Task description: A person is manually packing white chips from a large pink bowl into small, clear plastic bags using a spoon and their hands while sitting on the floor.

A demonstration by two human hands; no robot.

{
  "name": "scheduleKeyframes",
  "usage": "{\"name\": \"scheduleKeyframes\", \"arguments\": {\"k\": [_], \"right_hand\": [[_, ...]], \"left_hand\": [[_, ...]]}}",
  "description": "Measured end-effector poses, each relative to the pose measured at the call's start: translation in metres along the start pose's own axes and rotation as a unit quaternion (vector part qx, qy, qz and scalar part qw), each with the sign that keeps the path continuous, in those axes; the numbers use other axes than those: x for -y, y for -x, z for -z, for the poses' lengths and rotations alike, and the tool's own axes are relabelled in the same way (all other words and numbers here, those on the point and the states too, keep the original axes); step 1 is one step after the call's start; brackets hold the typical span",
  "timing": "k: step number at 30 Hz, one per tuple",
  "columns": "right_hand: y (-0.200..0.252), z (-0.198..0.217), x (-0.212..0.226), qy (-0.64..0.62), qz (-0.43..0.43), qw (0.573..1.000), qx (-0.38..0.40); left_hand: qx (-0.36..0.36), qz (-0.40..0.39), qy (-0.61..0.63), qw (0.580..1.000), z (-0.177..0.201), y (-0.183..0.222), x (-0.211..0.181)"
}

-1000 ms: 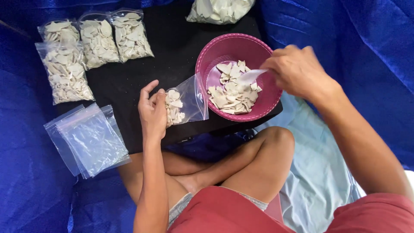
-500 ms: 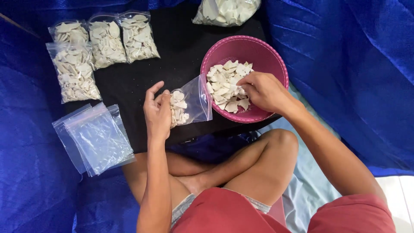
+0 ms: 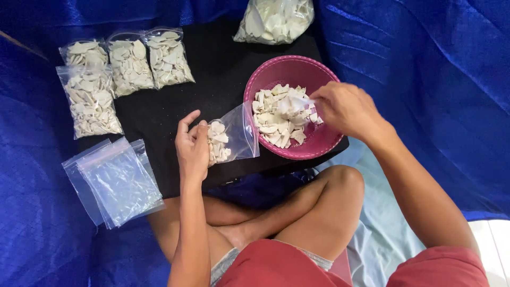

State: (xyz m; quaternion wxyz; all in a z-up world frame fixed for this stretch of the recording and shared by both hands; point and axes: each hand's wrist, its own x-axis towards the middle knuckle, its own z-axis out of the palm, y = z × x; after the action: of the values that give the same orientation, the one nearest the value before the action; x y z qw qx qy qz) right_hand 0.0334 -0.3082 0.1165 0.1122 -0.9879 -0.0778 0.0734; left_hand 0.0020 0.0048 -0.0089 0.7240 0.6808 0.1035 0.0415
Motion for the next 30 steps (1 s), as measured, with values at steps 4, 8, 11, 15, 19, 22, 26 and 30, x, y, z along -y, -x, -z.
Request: {"name": "scheduleKeyframes", "arguments": {"k": [4,8,11,15,19,22,26,30], "right_hand": [[-0.003,0.007,-0.008,0.107,0.007,0.992,0.066],[-0.024,-0.021,-0.041,0.249,0.052,0.963,-0.091],[-0.034,-0.057,-0.044,0.299,0.097,0.935,-0.165],[-0.029,-0.068,-0.010,0.065,0.097,0.993,-0.004],[-0.013,-0.048,0.014,-0.052,0.055,0.996,0.057],[-0.007,-0.034,0.014,-0.133,0.024,0.987,0.089],[-0.003,-0.026,0.011,-0.170,0.004,0.982,0.083],[0.004,-0.010,0.021,-0.194,-0.019,0.978,0.074]], "left_hand": [[-0.002,0.006,0.005,1.000,-0.001,0.002,-0.002],[-0.003,0.004,0.004,1.000,-0.001,-0.001,-0.001],[-0.005,0.004,0.008,1.000,0.001,0.001,0.001],[-0.010,0.016,-0.002,1.000,-0.001,0.003,-0.005],[-0.008,0.015,0.002,1.000,0.000,0.003,-0.004],[-0.008,0.014,-0.001,1.000,-0.001,0.003,-0.005],[-0.009,0.014,-0.011,1.000,-0.001,0.004,-0.006],[-0.008,0.017,-0.010,1.000,-0.001,0.004,-0.006]]}}
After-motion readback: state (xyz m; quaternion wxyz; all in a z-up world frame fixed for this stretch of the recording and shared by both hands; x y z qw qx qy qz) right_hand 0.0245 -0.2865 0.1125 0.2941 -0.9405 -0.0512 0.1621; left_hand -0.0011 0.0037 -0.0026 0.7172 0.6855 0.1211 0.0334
